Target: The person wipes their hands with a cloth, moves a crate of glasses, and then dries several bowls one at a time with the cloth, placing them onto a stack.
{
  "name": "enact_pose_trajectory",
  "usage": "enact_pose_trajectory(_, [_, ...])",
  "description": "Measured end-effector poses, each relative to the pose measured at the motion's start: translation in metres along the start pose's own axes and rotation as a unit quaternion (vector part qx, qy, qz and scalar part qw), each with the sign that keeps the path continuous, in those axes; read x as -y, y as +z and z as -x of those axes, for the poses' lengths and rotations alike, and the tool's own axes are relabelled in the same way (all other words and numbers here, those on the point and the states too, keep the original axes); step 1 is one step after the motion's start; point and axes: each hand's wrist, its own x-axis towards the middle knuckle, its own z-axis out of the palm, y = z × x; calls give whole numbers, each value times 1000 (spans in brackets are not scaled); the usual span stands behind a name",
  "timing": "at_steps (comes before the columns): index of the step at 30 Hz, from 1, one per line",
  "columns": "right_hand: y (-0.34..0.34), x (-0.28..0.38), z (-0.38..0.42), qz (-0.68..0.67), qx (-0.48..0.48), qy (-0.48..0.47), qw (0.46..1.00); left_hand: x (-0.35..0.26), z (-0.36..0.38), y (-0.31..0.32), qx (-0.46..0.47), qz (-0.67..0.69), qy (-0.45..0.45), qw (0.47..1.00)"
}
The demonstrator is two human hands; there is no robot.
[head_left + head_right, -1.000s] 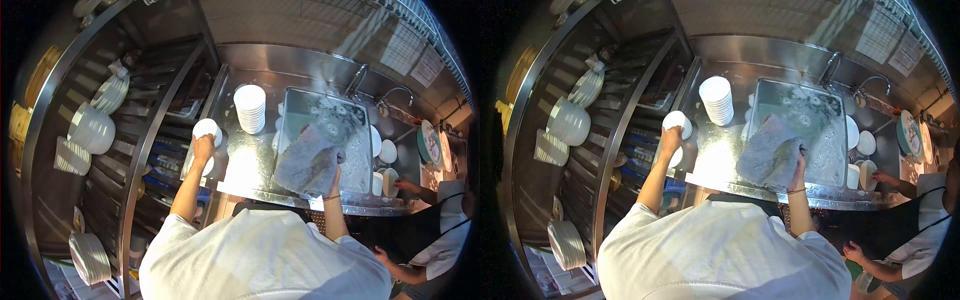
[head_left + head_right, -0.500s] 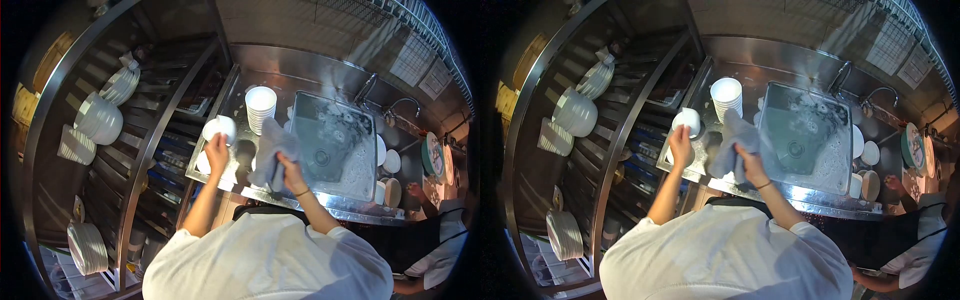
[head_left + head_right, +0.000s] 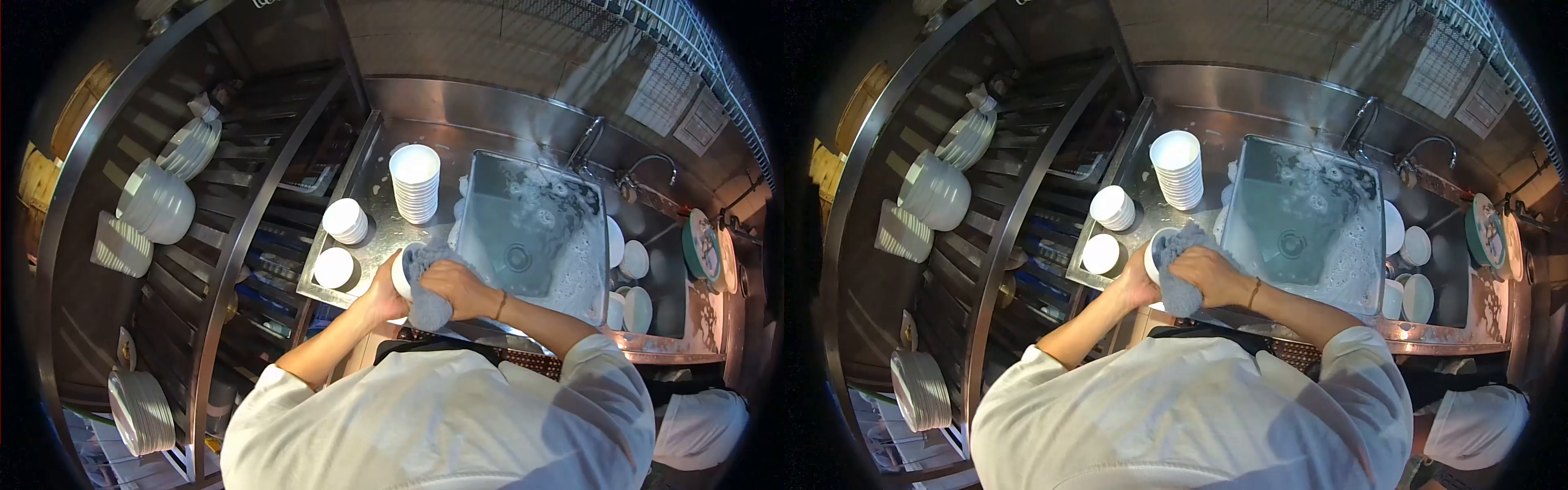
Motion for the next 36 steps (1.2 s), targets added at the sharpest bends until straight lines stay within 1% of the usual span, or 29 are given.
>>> enact_pose_trajectory(1, [6,-7,8,76,16,-72,994,3,6,9,-4,38,-41,998])
enact_pose_trajectory(2, [24,-22,15,71,17,-68,995,-2,1,4,10,14,-35,999])
enact_pose_trajectory(3, [47,-44,18,-126,-113,103,980,-5,-7,4,-34,-49,43,997])
enact_pose_trajectory(4, [57,-58,15,-309,-234,263,884,-9,-20,3,-46,-264,237,934])
enact_pose_trajectory(5, [45,-42,1,-309,-236,265,882,-8,-29,-2,-54,-456,408,789])
enact_pose_trajectory(6, [19,-15,-21,-424,-235,336,807,-5,-37,-11,-51,-458,405,790])
enact_pose_trajectory(7, [4,-1,-32,-527,-228,399,715,-3,-46,-19,-44,-360,382,850])
enact_pose_trajectory(8, [25,-11,-21,-402,-253,365,801,-8,-44,-14,-36,-260,356,897])
enact_pose_trajectory(9, [31,-24,-4,-401,-257,362,801,-18,-31,-16,50,-72,129,988])
enact_pose_trajectory(10, [20,-15,2,-176,-199,185,946,-21,-26,-4,51,-78,93,991])
enact_pose_trajectory(11, [19,-7,9,66,-117,-7,991,-18,-23,1,49,-82,54,994])
enact_pose_trajectory(12, [35,-17,18,16,-206,39,978,-13,-32,-5,28,-165,126,978])
enact_pose_trajectory(13, [31,-18,14,19,-203,41,978,-7,-45,-15,8,-243,197,950])
enact_pose_trajectory(14, [24,-21,4,-391,-230,267,850,-4,-48,-20,18,-519,432,738])
enact_pose_trajectory(15, [20,-23,-2,-710,-206,427,521,7,-46,-26,-63,-585,449,672])
enact_pose_trajectory(16, [21,-34,12,-744,-168,416,496,11,-46,-35,-29,-573,381,725])
enact_pose_trajectory(17, [19,-38,20,-742,-170,416,498,11,-45,-41,4,-556,311,771])
enact_pose_trajectory(18, [18,-41,26,-706,-135,447,533,9,-38,-49,2,-466,115,877])
enact_pose_trajectory(19, [19,-44,31,-667,-101,474,566,1,-30,-52,1,-352,-89,932])
enact_pose_trajectory(20, [20,-46,34,-626,-139,437,630,-9,-23,-53,77,-254,-160,951])
enact_pose_trajectory(21, [13,-49,36,-625,-144,434,632,-11,-22,-48,80,-258,-161,949])
enact_pose_trajectory(23, [-11,-43,31,-428,-331,427,725,-12,-21,-35,151,-231,-55,960])
enact_pose_trajectory(25, [-19,-39,23,-400,-416,434,691,-9,-32,-22,80,-366,149,915])
enact_pose_trajectory(27, [-4,-30,7,-332,-516,429,663,-10,-49,5,43,-371,324,869])
enact_pose_trajectory(29, [53,-34,11,-401,-488,388,671,-35,-64,17,-11,-532,456,713])
enact_pose_trajectory(31, [44,10,0,-494,-416,360,673,-64,-78,31,53,-514,607,604])
enact_pose_trajectory(33, [33,18,9,-527,-393,319,683,-85,-105,22,19,-575,556,600])
enact_pose_trajectory(35, [18,14,23,-554,-406,291,666,-93,-106,23,-8,-691,571,443])
enact_pose_trajectory(36, [9,15,27,-546,-420,288,665,-95,-110,19,-4,-705,574,416])
